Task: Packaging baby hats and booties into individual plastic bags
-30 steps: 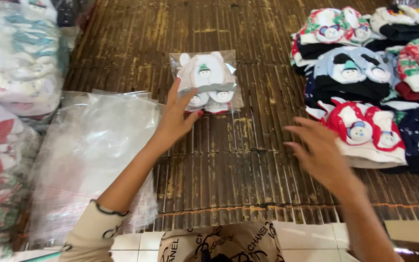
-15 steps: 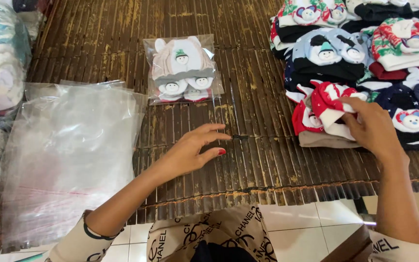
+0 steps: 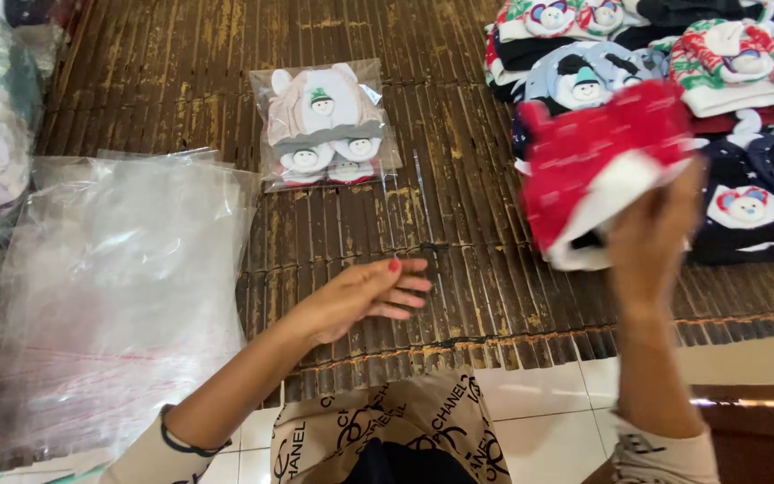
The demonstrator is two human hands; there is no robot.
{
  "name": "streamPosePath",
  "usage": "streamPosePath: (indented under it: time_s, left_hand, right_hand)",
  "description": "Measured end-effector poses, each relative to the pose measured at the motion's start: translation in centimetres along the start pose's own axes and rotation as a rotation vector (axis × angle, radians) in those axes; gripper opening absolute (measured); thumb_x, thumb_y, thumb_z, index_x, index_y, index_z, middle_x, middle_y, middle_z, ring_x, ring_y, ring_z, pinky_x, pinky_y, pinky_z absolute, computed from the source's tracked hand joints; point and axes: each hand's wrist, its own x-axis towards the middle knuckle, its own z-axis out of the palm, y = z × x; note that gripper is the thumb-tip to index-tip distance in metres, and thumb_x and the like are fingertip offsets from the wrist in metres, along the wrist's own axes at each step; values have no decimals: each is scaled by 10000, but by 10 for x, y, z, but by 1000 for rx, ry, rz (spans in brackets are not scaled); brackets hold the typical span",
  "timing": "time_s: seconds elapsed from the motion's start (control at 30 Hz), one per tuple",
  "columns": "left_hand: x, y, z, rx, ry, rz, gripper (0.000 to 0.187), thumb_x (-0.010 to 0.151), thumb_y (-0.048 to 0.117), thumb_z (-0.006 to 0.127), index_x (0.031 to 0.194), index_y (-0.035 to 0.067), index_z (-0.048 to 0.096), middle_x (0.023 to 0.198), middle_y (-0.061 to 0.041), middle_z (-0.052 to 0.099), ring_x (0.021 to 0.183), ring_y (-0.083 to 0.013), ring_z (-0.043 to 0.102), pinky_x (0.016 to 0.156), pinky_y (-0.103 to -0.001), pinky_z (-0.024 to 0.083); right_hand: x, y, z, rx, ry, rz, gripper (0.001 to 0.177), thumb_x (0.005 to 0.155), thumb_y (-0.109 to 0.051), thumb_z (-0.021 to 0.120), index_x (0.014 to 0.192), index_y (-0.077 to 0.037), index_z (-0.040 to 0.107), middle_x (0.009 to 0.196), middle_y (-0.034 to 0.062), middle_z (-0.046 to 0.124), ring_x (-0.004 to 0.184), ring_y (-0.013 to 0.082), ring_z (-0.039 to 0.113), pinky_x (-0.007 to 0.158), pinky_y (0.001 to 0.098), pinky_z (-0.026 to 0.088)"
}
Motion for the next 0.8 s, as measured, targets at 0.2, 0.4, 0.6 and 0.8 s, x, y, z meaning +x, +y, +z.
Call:
streamPosePath:
  time_s: [0.2,0.4,0.6,0.8]
  left_hand:
    - [5,-45,-49,-450,424,-61,864,902,637,621,1474,11,452,1357,-211,621,1157,-342,676,915,-464,592]
    - [-23,-37,-42,-141,476,71,783,788,150,859,1487,159,508,1320,-182,647,1115,-311,683,795,-443,627]
    - [-55,-10,-28,522,469,331,827,859,81,737,1593,171,365,1589,-210,396,1487,-417,313,1198,-532,289]
    - [-82,-1,-9,958,677,71,868,912,84,672,1638,149,199,1399,-271,442,1316,-555,464,1004,-654,458]
  right_hand:
    - [-80,-55,120,-55,-692,-334,276,1011,-274,556,1223,-151,682,1107,92,741,1020,322,718,846,433,548]
    - [-92,-66,111,-6,-946,-351,693,917,-320,708,1526,-115,447,1560,235,440,1328,520,462,908,608,442]
    - [-87,-38,92,-21,-746,38,467,958,-161,661,1401,-85,536,1390,161,601,1260,407,594,1000,523,492]
    - [-111,-34,112,227,-750,6,501,872,-25,715,1360,-68,609,1307,147,669,1216,392,644,1009,488,499]
